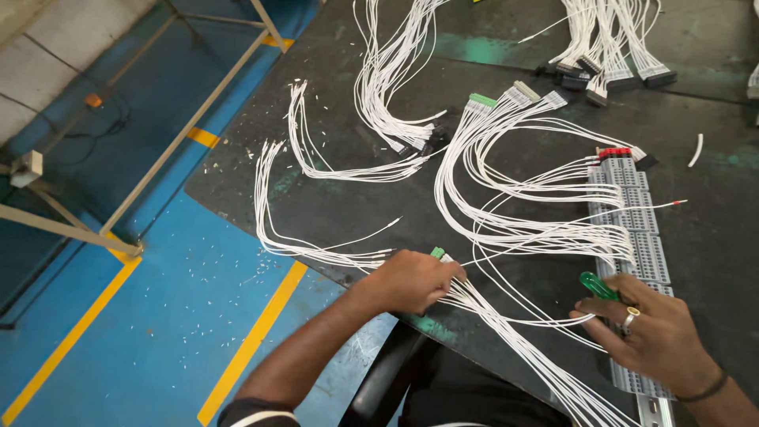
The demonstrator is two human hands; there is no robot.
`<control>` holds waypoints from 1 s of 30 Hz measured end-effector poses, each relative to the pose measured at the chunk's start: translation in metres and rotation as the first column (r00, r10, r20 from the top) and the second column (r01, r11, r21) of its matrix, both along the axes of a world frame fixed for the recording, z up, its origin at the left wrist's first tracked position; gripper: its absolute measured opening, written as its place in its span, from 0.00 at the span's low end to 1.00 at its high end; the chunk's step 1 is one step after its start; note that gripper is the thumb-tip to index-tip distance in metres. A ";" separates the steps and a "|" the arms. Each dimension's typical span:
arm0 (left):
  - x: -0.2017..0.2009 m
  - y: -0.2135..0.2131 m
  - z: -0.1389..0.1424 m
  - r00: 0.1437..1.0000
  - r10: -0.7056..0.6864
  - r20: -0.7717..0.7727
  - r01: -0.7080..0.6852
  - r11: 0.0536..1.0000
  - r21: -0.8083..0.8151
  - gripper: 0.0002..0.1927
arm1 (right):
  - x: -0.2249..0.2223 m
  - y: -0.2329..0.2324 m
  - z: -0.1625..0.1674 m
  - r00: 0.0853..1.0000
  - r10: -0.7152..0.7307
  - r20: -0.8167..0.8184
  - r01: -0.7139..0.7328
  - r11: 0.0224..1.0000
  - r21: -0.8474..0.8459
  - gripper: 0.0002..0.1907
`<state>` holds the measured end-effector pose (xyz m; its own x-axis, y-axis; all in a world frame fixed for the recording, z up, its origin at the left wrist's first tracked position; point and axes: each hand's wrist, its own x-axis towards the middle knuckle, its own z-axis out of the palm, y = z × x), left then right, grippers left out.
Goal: The person inserts white wire leads into green terminal connectors and seats the connectors onto a gray terminal block rail on the workbench, using a green-handled screwdriver to work on the connections and arranging loose wire bundles across the table as they go.
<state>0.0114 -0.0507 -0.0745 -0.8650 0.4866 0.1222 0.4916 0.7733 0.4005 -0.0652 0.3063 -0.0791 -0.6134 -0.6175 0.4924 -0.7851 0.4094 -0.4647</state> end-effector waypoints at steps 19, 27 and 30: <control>0.009 -0.010 -0.025 0.954 0.210 0.213 -0.289 0.831 0.475 0.04 | -0.004 0.002 0.002 0.998 0.062 -0.007 -0.062 0.996 -0.071 0.12; -0.007 -0.020 -0.087 0.909 0.145 0.392 -0.415 0.205 0.887 0.04 | -0.004 0.002 0.003 0.998 0.029 0.047 -0.027 0.999 -0.040 0.11; -0.011 -0.013 -0.088 0.913 -0.044 0.406 -0.403 -0.245 0.882 0.14 | -0.004 0.002 0.004 0.998 0.039 0.050 -0.037 0.998 -0.050 0.12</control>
<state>0.0003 -0.0640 -0.1621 -0.9786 -0.1997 0.0488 0.1613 -0.5986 0.7847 -0.0696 0.3080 -0.0752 -0.6152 -0.6166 0.4912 -0.7743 0.3556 -0.5234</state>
